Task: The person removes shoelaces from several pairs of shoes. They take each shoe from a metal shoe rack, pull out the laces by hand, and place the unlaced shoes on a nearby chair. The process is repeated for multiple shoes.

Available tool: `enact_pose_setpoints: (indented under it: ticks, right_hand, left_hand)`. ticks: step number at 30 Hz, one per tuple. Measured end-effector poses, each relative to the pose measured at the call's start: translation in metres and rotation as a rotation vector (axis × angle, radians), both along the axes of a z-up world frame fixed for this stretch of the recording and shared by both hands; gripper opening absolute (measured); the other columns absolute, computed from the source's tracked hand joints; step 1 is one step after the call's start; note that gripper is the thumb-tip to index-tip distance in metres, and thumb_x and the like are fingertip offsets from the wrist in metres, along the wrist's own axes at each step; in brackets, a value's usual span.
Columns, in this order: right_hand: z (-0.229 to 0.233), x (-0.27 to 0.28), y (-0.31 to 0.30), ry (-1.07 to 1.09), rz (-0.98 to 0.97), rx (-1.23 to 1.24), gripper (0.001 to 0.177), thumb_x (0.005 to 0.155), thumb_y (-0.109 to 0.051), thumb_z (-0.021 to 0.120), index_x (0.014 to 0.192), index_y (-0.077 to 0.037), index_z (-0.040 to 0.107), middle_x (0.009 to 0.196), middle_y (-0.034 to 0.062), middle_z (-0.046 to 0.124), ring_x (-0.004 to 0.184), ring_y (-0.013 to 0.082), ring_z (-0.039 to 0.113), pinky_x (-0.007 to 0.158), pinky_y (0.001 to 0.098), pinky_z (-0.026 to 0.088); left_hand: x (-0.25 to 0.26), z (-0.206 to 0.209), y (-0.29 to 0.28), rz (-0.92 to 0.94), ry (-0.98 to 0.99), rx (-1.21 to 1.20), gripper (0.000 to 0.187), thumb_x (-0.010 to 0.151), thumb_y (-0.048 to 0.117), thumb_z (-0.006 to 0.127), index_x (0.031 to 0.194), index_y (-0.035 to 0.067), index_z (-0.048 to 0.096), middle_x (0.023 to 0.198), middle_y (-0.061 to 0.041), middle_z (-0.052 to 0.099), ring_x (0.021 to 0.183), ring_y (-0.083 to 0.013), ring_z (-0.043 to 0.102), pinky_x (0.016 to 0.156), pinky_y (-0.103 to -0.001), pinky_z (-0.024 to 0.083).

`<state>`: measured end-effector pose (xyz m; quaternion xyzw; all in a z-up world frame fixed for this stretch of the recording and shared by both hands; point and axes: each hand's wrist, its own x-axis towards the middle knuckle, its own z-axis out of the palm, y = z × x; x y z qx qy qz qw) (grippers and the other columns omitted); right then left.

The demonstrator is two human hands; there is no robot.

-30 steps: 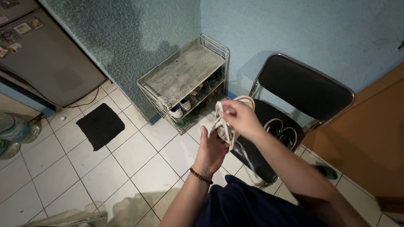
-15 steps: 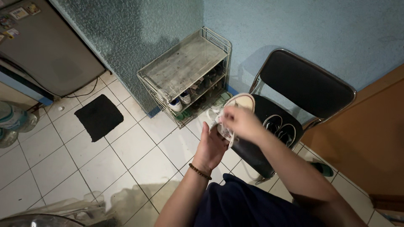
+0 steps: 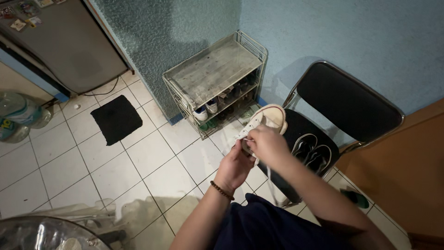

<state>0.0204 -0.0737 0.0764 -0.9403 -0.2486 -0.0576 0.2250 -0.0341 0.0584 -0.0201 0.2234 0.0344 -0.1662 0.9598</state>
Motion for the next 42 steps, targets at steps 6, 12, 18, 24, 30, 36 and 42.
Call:
enact_pose_setpoints:
  ticks: [6, 12, 18, 24, 30, 36, 42]
  right_hand:
    - [0.006, -0.003, -0.022, 0.131, 0.446, 0.226, 0.014, 0.083, -0.019, 0.076, 0.087, -0.007, 0.072, 0.089, 0.0082, 0.061, 0.089, 0.0275, 0.063, 0.078, 0.0398, 0.052]
    - [0.030, 0.001, -0.049, 0.276, 0.453, 0.095, 0.025, 0.077, -0.031, 0.085, 0.077, -0.007, 0.077, 0.083, 0.0083, 0.061, 0.084, 0.0253, 0.063, 0.074, 0.0379, 0.051]
    - [0.017, -0.009, -0.008, -0.241, 0.105, 0.203, 0.028, 0.076, -0.029, 0.079, 0.094, -0.007, 0.075, 0.089, 0.0092, 0.065, 0.083, 0.0310, 0.064, 0.067, 0.0415, 0.052]
    - [0.015, -0.033, -0.018, 0.088, 0.402, -0.022, 0.017, 0.085, -0.023, 0.075, 0.077, -0.009, 0.071, 0.082, 0.0065, 0.061, 0.081, 0.0244, 0.062, 0.072, 0.0389, 0.051]
    - [0.024, -0.033, -0.039, 0.329, 0.388, -0.343, 0.015, 0.080, -0.025, 0.079, 0.077, -0.010, 0.077, 0.089, 0.0038, 0.066, 0.097, 0.0213, 0.060, 0.091, 0.0385, 0.048]
    - [0.036, -0.006, -0.047, 0.360, 0.172, -0.591, 0.013, 0.077, -0.020, 0.082, 0.086, -0.013, 0.078, 0.104, 0.0044, 0.067, 0.110, 0.0244, 0.060, 0.097, 0.0397, 0.049]
    - [0.035, -0.006, -0.033, 0.126, 0.058, 0.097, 0.026, 0.078, -0.032, 0.083, 0.088, -0.009, 0.075, 0.090, 0.0070, 0.069, 0.088, 0.0267, 0.068, 0.078, 0.0402, 0.055]
  left_hand:
    - [0.004, 0.019, 0.012, 0.025, -0.009, 0.042, 0.047, 0.106, 0.048, 0.040, 0.136, 0.015, 0.053, 0.132, -0.002, 0.064, 0.116, -0.0203, 0.060, 0.097, -0.042, 0.045]
    - [0.010, 0.033, 0.028, 0.112, -0.035, 0.051, 0.051, 0.104, 0.048, 0.039, 0.137, 0.012, 0.052, 0.128, -0.003, 0.066, 0.109, -0.0207, 0.063, 0.090, -0.038, 0.047]
    - [0.012, 0.035, 0.006, 0.044, -0.253, 0.114, 0.050, 0.115, 0.045, 0.040, 0.137, 0.002, 0.053, 0.126, -0.011, 0.065, 0.108, -0.0229, 0.060, 0.092, -0.041, 0.048]
    - [0.020, 0.044, 0.012, 0.167, -0.136, 0.248, 0.055, 0.107, 0.044, 0.039, 0.139, 0.001, 0.054, 0.131, -0.011, 0.067, 0.117, -0.0244, 0.062, 0.107, -0.042, 0.047]
    - [0.028, 0.069, 0.043, 0.261, -0.150, 0.060, 0.059, 0.106, 0.045, 0.035, 0.151, 0.007, 0.042, 0.151, -0.009, 0.053, 0.135, -0.0266, 0.052, 0.113, -0.047, 0.039]
    - [0.023, 0.083, 0.033, 0.238, -0.157, -0.006, 0.061, 0.108, 0.044, 0.034, 0.152, 0.003, 0.040, 0.155, -0.010, 0.048, 0.140, -0.0280, 0.048, 0.117, -0.047, 0.037]
    - [0.026, 0.073, 0.019, 0.199, -0.205, 0.073, 0.059, 0.109, 0.043, 0.037, 0.150, 0.000, 0.042, 0.152, -0.014, 0.050, 0.138, -0.0291, 0.049, 0.117, -0.044, 0.036]
